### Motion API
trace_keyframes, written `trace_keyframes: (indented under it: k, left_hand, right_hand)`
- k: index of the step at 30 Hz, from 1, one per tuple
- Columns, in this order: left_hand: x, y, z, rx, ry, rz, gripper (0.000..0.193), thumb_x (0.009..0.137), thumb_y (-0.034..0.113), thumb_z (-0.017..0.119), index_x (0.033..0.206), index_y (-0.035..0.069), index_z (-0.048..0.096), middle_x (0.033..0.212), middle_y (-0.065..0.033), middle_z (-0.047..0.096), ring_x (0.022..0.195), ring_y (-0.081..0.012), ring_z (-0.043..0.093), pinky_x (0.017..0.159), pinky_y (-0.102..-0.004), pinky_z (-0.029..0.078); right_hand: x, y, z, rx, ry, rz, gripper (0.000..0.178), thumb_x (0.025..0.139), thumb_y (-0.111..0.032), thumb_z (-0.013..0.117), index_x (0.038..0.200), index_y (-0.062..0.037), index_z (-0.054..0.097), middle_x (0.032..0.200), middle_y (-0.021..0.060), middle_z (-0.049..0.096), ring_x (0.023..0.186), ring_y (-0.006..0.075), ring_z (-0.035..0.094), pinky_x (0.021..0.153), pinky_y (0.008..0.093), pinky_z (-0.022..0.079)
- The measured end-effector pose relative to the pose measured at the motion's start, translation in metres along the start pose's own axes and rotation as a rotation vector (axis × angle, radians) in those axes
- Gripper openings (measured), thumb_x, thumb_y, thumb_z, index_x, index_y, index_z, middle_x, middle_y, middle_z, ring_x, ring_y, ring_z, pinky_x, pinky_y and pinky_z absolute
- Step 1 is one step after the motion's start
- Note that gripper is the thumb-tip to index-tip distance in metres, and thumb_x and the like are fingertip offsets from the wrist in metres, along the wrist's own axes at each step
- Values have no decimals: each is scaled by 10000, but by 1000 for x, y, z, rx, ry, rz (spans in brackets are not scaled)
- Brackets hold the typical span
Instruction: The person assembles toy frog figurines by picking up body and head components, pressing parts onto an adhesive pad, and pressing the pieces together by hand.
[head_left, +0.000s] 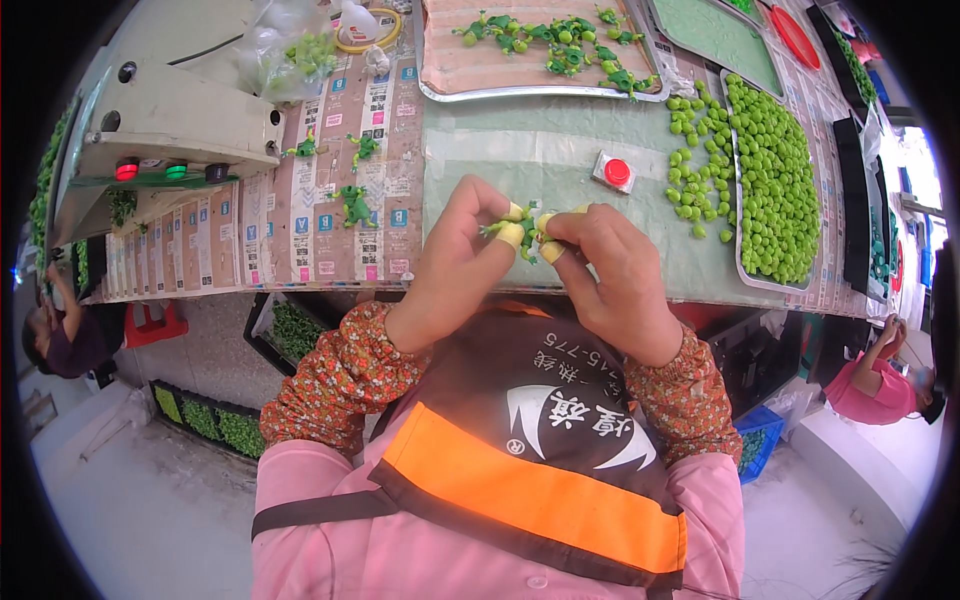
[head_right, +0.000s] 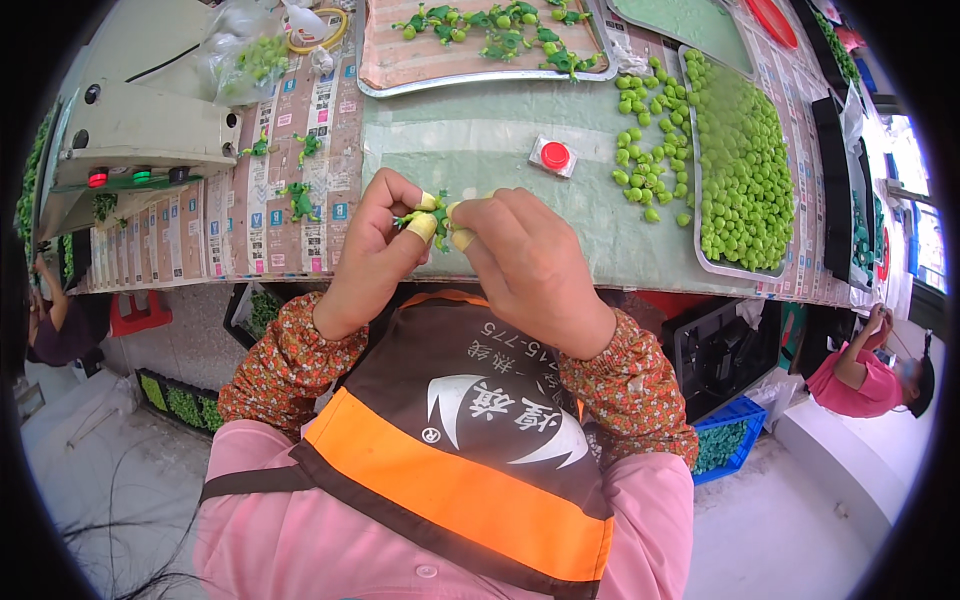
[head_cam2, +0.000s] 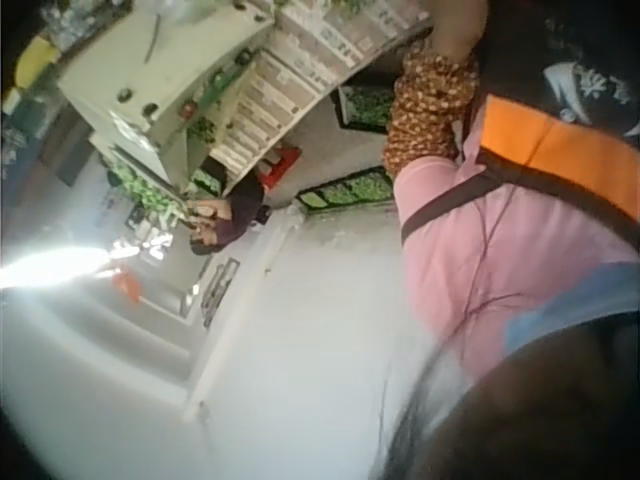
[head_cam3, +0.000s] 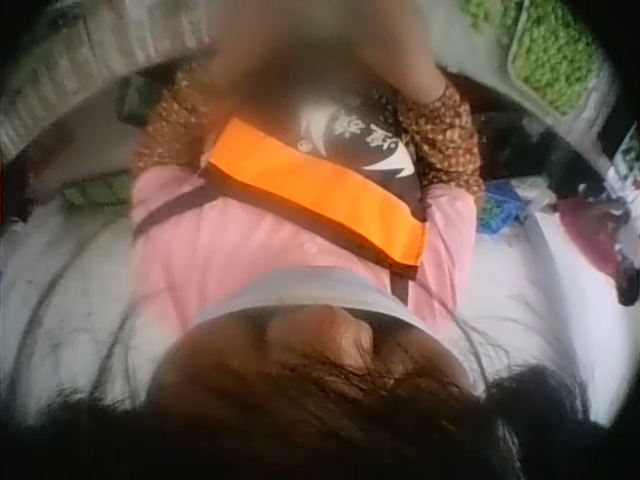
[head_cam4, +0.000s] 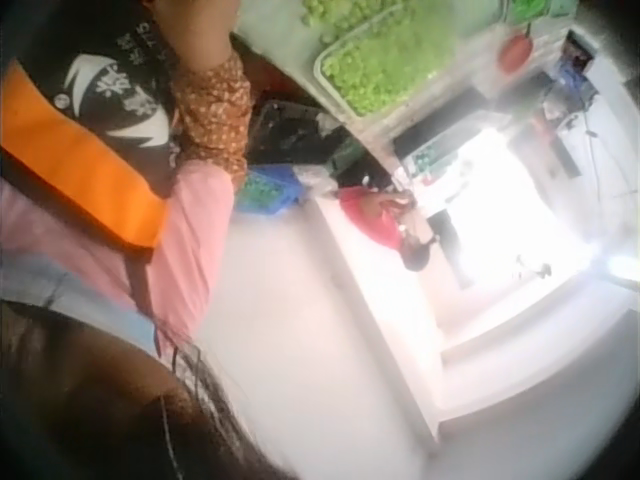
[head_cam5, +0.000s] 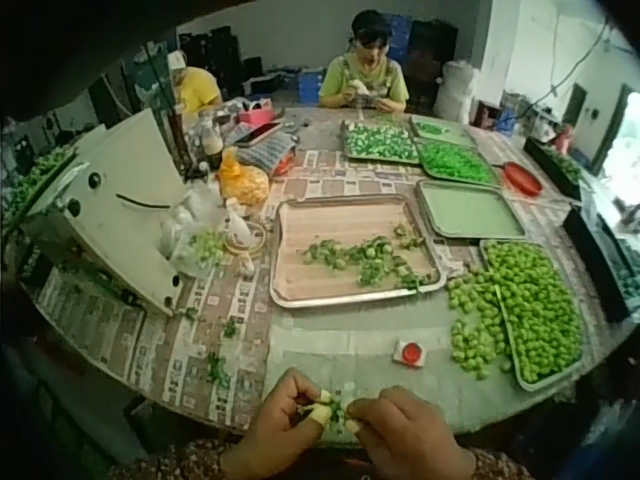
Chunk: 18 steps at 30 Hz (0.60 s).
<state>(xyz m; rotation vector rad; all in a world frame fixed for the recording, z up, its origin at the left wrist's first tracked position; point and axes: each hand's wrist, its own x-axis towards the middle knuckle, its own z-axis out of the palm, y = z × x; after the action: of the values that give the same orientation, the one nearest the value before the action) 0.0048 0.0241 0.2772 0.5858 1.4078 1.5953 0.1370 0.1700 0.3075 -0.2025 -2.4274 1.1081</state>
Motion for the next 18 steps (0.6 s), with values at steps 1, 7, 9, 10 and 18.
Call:
trace_keyframes:
  k: [1, 7, 9, 10, 18]
  left_hand:
    - [0, -1, 1, 89, 4, 68, 169, 971, 3, 535, 1099, 72, 449, 977, -11, 519, 781, -41, 478, 642, -194, 411]
    - [-7, -10, 4, 415, 51, 278, 214, 930, 44, 587, 1092, 25, 449, 957, -130, 595, 853, -198, 622, 740, -318, 495]
    - [-8, -7, 5, 437, 47, 270, 223, 923, 44, 590, 1094, 23, 449, 945, -148, 600, 851, -224, 636, 739, -335, 502]
    - [-8, -6, 5, 433, 35, 243, 229, 921, 45, 593, 1101, 28, 453, 950, -147, 602, 836, -234, 637, 736, -339, 505]
    - [-8, -6, 2, 574, -47, 370, 257, 953, 73, 617, 1173, 55, 486, 956, -101, 608, 822, -207, 630, 747, -342, 517]
  right_hand:
    - [-1, -1, 0, -13, -3, -4, 220, 823, 43, 674, 1026, -16, 615, 812, 149, 581, 723, 357, 585, 630, 446, 477]
    - [-11, 4, 5, 51, 3, 14, 214, 836, 39, 670, 1035, -9, 611, 821, 147, 607, 720, 337, 611, 635, 404, 491]
    - [-13, 7, 4, 118, -21, 91, 212, 846, 31, 679, 1044, -5, 612, 831, 125, 622, 718, 279, 621, 648, 366, 499]
    - [-15, 9, 3, 185, -48, 167, 212, 856, 22, 687, 1053, -1, 613, 842, 103, 636, 716, 221, 630, 661, 328, 506]
    - [-24, 21, 1, 508, -60, 466, 257, 856, 21, 703, 1094, -9, 610, 878, 45, 628, 759, 93, 585, 703, 261, 504]
